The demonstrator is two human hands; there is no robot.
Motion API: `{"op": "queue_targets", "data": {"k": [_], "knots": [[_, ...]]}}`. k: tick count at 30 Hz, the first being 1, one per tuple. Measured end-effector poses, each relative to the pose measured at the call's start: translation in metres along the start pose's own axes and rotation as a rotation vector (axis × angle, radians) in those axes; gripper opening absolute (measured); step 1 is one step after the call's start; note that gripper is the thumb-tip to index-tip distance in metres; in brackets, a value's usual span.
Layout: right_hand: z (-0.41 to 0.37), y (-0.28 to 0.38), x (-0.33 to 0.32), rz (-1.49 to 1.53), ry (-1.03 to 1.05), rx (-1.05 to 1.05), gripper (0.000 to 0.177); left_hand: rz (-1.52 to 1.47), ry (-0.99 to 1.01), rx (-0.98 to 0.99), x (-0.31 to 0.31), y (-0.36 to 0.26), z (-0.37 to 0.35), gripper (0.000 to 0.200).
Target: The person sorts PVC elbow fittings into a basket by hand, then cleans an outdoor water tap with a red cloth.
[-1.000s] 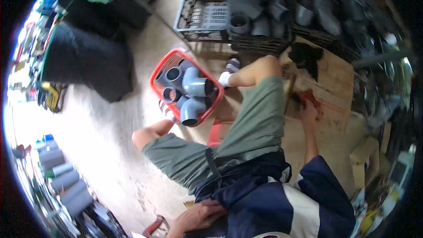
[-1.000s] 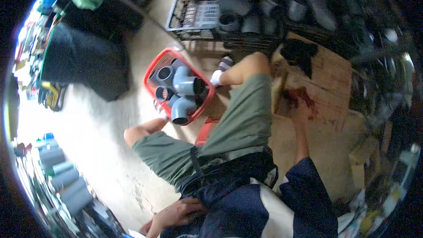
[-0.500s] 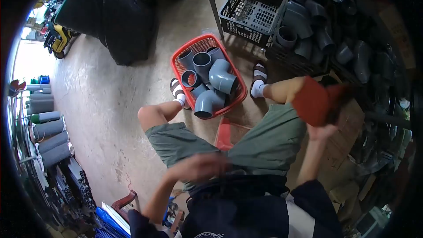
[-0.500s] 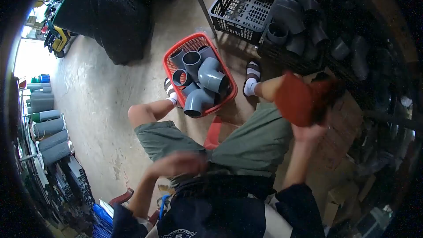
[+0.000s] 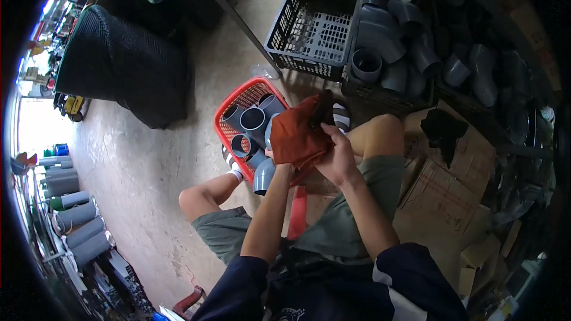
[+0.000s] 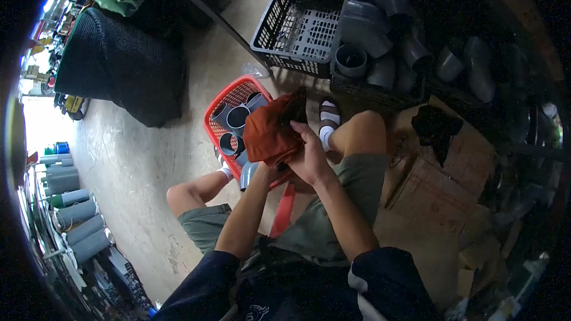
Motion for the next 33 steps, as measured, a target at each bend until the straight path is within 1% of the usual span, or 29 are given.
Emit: {"op": "queue_targets", "data": {"k": [2, 3, 4, 5, 6, 7, 8, 9, 10, 12, 13, 14, 15, 17, 18, 21, 22, 24, 26, 28, 29, 30, 31, 33], "knots": [[0.0, 0.006, -0.004, 0.043, -0.035, -0.05, 0.031, 0.111, -0.074, 0.151, -0.01, -0.012, -0.017, 0.101], [0.0, 0.011, -0.003, 0.057, -0.043, -0.075, 0.03, 0.049, -0.081, 0.055, -0.003, -0.022, -0.044, 0.099], [0.005, 0.019, -0.018, -0.197, -0.003, -0.258, 0.029, -0.017, -0.092, -0.039, 0.005, -0.034, -0.075, 0.097], [0.007, 0.025, -0.027, -0.164, 0.015, -0.248, 0.028, -0.086, -0.108, -0.132, 0.015, -0.048, -0.109, 0.095], [0.009, 0.035, -0.034, -0.132, 0.033, -0.236, 0.028, -0.114, -0.053, -0.2, 0.02, -0.065, -0.149, 0.096], [0.01, 0.038, -0.035, -0.102, 0.056, -0.22, 0.027, -0.148, 0.002, -0.263, 0.018, -0.074, -0.175, 0.096], [-0.004, 0.045, -0.003, -0.176, 0.032, -0.208, 0.025, -0.009, 0.003, -0.176, 0.006, -0.087, -0.188, 0.101], [-0.005, 0.045, -0.011, -0.478, 0.051, -0.209, 0.028, 0.128, 0.001, -0.091, -0.006, -0.098, -0.202, 0.106], [-0.005, 0.047, -0.027, -0.782, 0.074, -0.21, 0.031, 0.278, -0.03, -0.058, -0.009, -0.119, -0.239, 0.106], [-0.026, 0.034, 0.016, -0.994, 0.338, -0.507, 0.049, 0.57, 0.109, 0.119, -0.015, -0.149, -0.28, 0.104], [-0.041, 0.025, 0.051, -1.269, 0.643, -0.716, 0.058, 0.712, 0.173, 0.207, -0.015, -0.16, -0.303, 0.103], [-0.063, 0.005, 0.078, -1.697, 0.883, -0.763, 0.059, 0.716, 0.209, 0.148, -0.011, -0.171, -0.329, 0.098], [-0.083, -0.017, 0.092, -2.124, 1.133, -0.797, 0.061, 0.694, 0.283, 0.204, -0.017, -0.165, -0.33, 0.095], [-0.098, -0.047, 0.076, -2.15, 1.178, -0.609, 0.06, 0.658, 0.428, 0.324, -0.033, -0.147, -0.323, 0.09], [-0.099, -0.06, 0.067, -2.163, 1.195, -0.51, 0.06, 0.693, 0.387, 0.331, -0.035, -0.147, -0.328, 0.09], [-0.087, -0.064, 0.04, -1.596, 0.816, 0.02, 0.065, 0.853, 0.465, 0.324, -0.037, -0.149, -0.351, 0.094], [-0.078, -0.065, 0.035, -1.461, 0.71, -0.022, 0.058, 0.821, 0.557, 0.302, -0.026, -0.158, -0.372, 0.099], [-0.08, -0.054, 0.008, -1.285, 0.22, 0.359, 0.053, 0.727, 0.622, 0.379, -0.023, -0.155, -0.379, 0.102], [-0.088, -0.057, 0.004, -1.148, 0.018, 0.5, 0.047, 0.577, 0.668, 0.475, -0.026, -0.161, -0.377, 0.102], [-0.092, -0.06, 0.01, -1.106, 0.089, 0.452, 0.042, 0.485, 0.556, 0.518, -0.04, -0.166, -0.363, 0.095], [-0.09, -0.062, 0.01, -1.01, 0.088, 0.38, 0.042, 0.44, 0.5, 0.544, -0.044, -0.169, -0.356, 0.091], [-0.087, -0.067, 0.005, -0.912, 0.09, 0.309, 0.043, 0.341, 0.407, 0.496, -0.05, -0.17, -0.344, 0.081], [-0.084, -0.073, 0.009, -0.809, 0.092, 0.238, 0.044, 0.217, 0.331, 0.47, -0.049, -0.177, -0.348, 0.07], [-0.081, -0.082, 0.033, -1.008, 0.213, 0.006, 0.045, -0.105, 0.446, 0.178, -0.048, -0.146, -0.308, 0.063]]}}
Point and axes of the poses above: each hand's wrist, its own z-axis towards the middle knuckle, its own x-axis out of the palm, y = z × x, the point moved 7 cm from there along z, towards the middle knuckle, and after that the axes turned 13 degrees about -x, right-handed, at the moved point
